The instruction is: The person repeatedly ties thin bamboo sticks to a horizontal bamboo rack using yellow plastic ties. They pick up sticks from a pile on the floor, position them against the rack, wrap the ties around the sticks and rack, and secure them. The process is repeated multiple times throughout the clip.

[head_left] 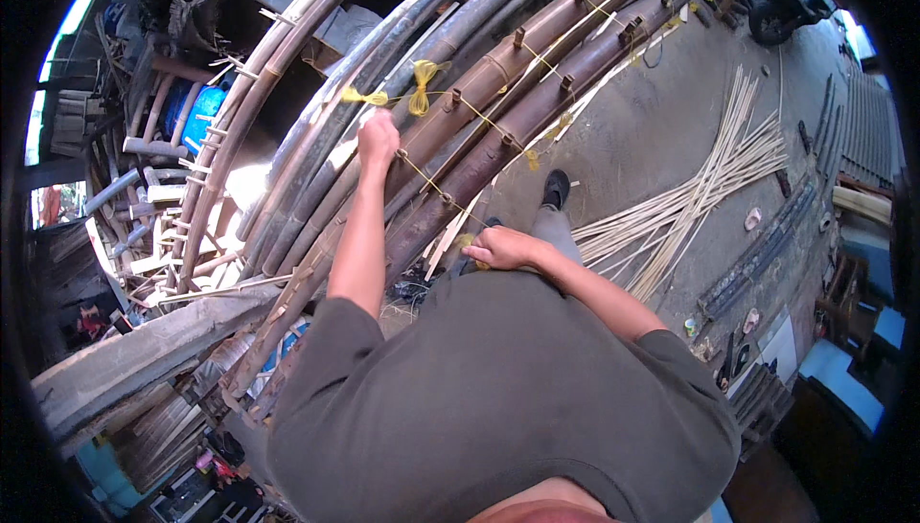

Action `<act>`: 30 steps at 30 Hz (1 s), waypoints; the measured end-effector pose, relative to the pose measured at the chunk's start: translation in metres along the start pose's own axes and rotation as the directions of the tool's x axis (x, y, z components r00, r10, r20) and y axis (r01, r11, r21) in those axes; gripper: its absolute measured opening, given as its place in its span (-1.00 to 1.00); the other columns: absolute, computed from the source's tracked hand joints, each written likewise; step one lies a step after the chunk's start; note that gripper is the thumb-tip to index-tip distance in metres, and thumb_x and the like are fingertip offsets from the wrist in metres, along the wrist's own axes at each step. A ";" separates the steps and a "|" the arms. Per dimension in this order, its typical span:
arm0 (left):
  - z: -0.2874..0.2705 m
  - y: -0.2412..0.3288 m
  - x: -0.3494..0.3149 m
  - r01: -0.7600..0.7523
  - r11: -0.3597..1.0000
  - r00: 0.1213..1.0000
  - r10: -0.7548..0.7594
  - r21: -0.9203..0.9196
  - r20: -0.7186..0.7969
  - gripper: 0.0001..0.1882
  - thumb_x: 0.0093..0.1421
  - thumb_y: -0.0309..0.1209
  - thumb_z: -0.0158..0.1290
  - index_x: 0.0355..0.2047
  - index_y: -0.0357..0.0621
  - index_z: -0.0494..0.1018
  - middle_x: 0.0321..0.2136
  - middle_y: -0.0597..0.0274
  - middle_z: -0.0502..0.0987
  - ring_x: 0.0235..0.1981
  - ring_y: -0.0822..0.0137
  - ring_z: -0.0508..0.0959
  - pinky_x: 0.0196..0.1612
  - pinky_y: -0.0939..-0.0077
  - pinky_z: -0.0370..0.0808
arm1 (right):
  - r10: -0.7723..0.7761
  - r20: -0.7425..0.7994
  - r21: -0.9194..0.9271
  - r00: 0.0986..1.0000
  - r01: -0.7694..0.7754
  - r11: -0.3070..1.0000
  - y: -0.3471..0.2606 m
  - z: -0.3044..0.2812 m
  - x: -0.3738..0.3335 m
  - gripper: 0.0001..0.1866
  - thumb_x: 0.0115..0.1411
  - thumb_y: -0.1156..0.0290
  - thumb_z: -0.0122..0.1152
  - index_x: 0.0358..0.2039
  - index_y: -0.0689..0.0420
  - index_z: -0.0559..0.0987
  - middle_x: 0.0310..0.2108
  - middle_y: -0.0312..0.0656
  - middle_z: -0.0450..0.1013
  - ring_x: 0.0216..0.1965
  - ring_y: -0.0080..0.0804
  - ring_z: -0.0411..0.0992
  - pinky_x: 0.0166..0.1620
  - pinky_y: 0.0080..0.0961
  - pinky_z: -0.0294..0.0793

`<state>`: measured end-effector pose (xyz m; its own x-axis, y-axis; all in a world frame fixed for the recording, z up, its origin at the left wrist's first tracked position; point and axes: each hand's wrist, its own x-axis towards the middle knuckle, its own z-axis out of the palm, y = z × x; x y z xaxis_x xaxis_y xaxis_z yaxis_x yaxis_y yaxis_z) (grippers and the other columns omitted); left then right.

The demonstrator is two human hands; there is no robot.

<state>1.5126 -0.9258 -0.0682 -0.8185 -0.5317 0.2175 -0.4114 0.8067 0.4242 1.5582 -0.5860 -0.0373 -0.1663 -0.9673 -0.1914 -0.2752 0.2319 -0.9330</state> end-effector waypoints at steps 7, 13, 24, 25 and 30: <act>-0.002 -0.002 0.064 -0.225 0.950 0.780 0.042 0.218 0.624 -0.45 0.20 -0.04 0.01 0.00 -0.27 0.45 -0.10 -0.28 0.51 -0.02 -0.16 0.49 0.04 0.10 0.42 | 0.023 -0.543 0.295 0.839 0.165 0.941 0.009 -0.055 -0.063 -0.65 0.23 0.15 0.19 -0.42 0.23 0.54 -0.51 -0.08 0.46 -0.45 -0.21 0.42 -0.23 -0.33 0.42; -0.033 0.273 0.060 -0.048 0.894 0.857 0.267 -0.446 0.442 -0.58 0.36 -0.36 -0.07 0.13 -0.37 0.34 -0.20 0.24 0.56 -0.20 0.50 0.49 -0.08 0.58 0.43 | 0.296 -0.854 0.265 0.428 -0.132 0.955 0.127 -0.113 -0.146 -0.69 0.23 0.16 0.11 -0.32 0.19 0.56 -0.40 -0.02 0.45 -0.26 -0.08 0.44 -0.14 -0.26 0.41; 0.359 0.554 -0.142 -0.297 0.865 -0.141 0.380 -0.405 0.914 -0.51 0.33 -0.20 -0.04 0.20 -0.15 0.29 0.04 -0.26 0.41 0.09 -0.10 0.44 0.12 0.20 0.38 | 0.771 -0.605 0.796 -0.199 -0.108 0.596 0.550 -0.196 -0.363 -0.69 0.11 0.14 0.22 -0.39 0.15 0.62 -0.41 -0.01 0.56 -0.33 -0.10 0.55 -0.24 -0.24 0.49; 0.403 0.549 -0.169 -0.357 0.833 -0.211 0.369 -0.423 0.905 -0.43 0.32 -0.13 -0.05 0.25 -0.14 0.21 0.09 -0.31 0.34 0.16 -0.14 0.35 0.18 0.18 0.31 | 0.817 -0.513 0.857 -0.264 -0.107 0.504 0.602 -0.190 -0.386 -0.72 0.11 0.16 0.20 -0.40 0.13 0.63 -0.40 -0.01 0.57 -0.32 -0.10 0.55 -0.24 -0.24 0.50; 0.521 0.589 -0.259 -0.600 0.787 -0.313 -0.067 -0.142 0.947 -0.12 0.20 0.17 -0.01 0.38 0.15 -0.11 0.25 -0.58 -0.22 0.30 -0.47 -0.12 0.30 -0.10 0.02 | 0.751 -0.113 0.990 -0.651 -0.013 0.138 0.814 -0.156 -0.515 -0.77 0.14 0.22 0.08 -0.40 0.05 0.63 -0.35 -0.05 0.57 -0.27 -0.02 0.53 -0.21 -0.16 0.50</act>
<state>1.2735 -0.1780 -0.3330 -0.0964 0.3564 -0.9294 0.2247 0.9174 0.3285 1.2724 0.1167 -0.6503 -0.2051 0.8154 -0.5413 0.9020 -0.0571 -0.4279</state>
